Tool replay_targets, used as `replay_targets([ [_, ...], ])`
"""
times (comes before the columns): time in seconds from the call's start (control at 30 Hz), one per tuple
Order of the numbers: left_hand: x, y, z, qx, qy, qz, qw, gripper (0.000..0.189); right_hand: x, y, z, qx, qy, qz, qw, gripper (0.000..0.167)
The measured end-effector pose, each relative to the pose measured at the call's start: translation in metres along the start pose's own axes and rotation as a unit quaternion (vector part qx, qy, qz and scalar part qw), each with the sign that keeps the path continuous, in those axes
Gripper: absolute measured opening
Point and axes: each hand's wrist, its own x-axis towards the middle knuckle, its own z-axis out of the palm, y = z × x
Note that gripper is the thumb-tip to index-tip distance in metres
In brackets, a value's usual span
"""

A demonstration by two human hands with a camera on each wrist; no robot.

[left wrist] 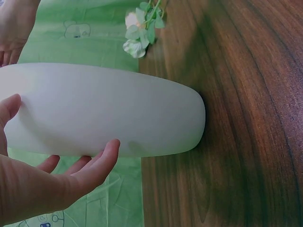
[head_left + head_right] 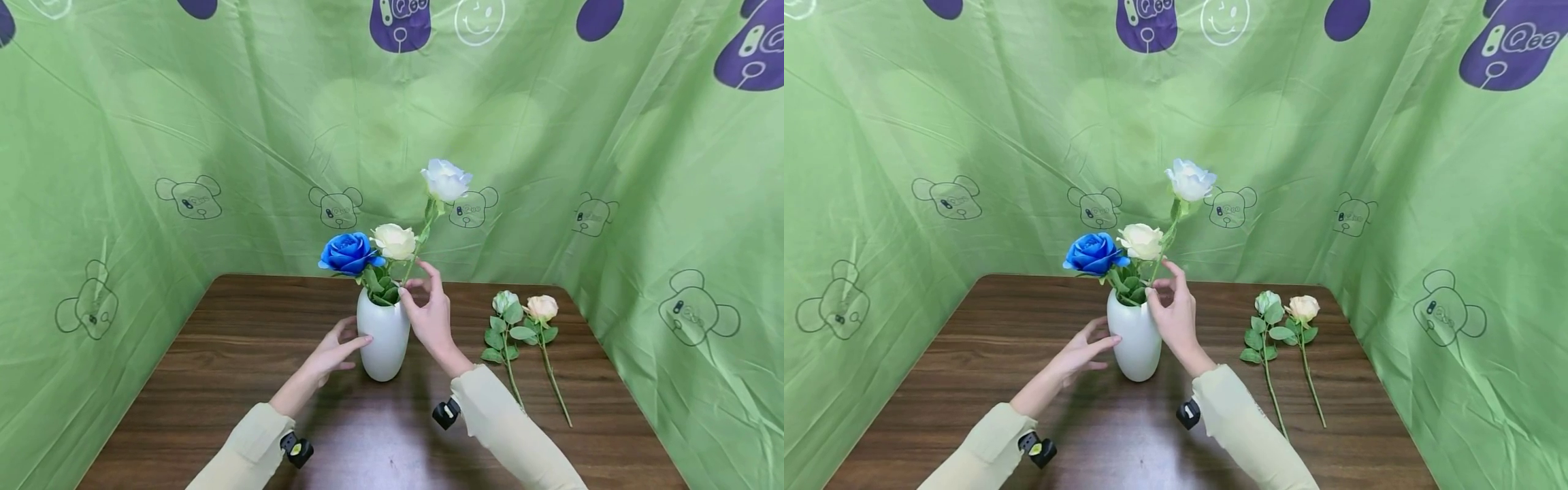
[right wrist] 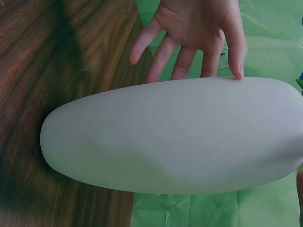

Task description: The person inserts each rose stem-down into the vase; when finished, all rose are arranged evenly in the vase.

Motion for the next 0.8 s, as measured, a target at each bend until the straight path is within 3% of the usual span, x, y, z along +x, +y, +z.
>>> replay_targets([
  [0.23,0.0,0.0,0.0,0.001,0.001,0.001,1.0,0.065,-0.008,-0.001,0.002,-0.057,-0.028,-0.049,0.9968,0.052],
  [0.4,0.0,0.0,0.0,-0.002,0.001,0.002,1.0,0.065,-0.009,-0.004,0.002,-0.073,-0.029,-0.058,0.9953,0.044],
  [0.63,0.001,0.001,0.001,0.0,0.001,0.002,1.0,0.065,-0.005,-0.007,-0.002,-0.043,0.003,-0.022,0.9988,0.03],
  [0.8,0.0,0.001,0.001,0.002,0.001,0.003,1.0,0.065,-0.004,-0.027,-0.011,-0.007,0.023,0.03,0.9993,0.023],
])
